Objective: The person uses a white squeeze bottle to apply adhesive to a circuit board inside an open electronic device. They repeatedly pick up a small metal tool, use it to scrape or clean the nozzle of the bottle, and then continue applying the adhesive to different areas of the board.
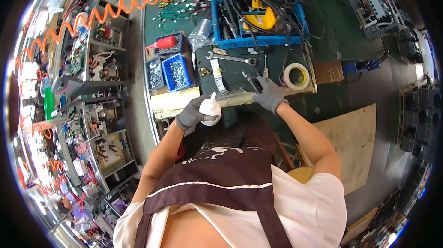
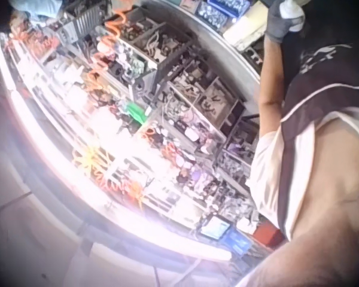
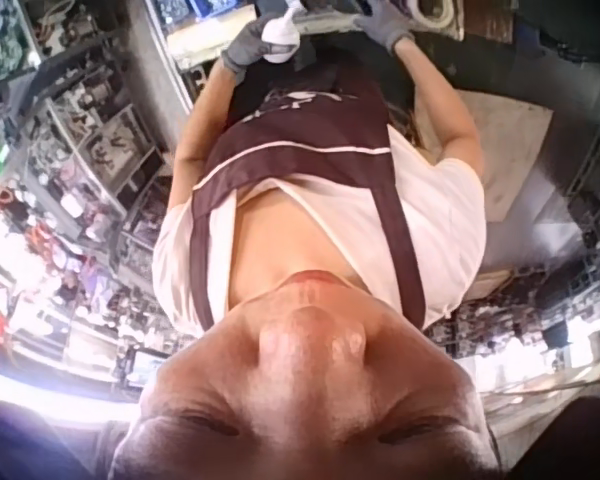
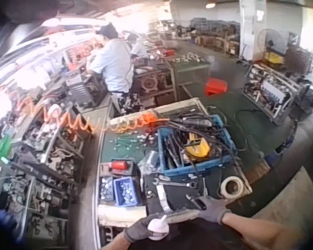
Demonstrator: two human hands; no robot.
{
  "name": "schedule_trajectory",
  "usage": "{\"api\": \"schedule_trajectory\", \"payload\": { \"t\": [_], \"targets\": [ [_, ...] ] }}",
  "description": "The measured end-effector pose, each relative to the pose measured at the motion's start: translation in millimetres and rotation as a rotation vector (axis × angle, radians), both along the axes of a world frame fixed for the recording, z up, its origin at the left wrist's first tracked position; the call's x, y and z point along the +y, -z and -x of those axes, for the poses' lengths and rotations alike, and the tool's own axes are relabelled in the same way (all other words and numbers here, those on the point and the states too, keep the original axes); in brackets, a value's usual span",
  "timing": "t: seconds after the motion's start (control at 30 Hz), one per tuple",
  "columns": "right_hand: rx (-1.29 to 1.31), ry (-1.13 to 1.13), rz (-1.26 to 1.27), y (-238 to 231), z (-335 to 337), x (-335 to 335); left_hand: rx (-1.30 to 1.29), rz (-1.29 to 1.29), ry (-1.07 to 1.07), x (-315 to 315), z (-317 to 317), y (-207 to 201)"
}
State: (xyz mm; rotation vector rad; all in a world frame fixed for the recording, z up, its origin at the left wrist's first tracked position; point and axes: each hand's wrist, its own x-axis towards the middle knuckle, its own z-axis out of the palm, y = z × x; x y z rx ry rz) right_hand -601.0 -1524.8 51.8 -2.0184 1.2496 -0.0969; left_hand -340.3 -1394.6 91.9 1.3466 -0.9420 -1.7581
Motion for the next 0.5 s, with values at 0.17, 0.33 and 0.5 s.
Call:
{"api": "schedule_trajectory", "payload": {
  "t": [0.17, 0.33, 0.5],
  "targets": [
    [0.174, 0.071, -0.16, -6.6, -37.7, -3.8, 0.124, 0.053, -0.156, 23.9, -2.7, -11.2],
    [0.188, 0.145, 0.003, 27.3, -55.5, 0.7, 0.04, 0.082, -0.207, 38.6, 6.8, -33.9],
    [-0.103, 0.367, 0.314, 41.7, -40.4, -14.4, -0.033, 0.076, -0.289, 57.8, 10.0, -39.1]
  ]
}}
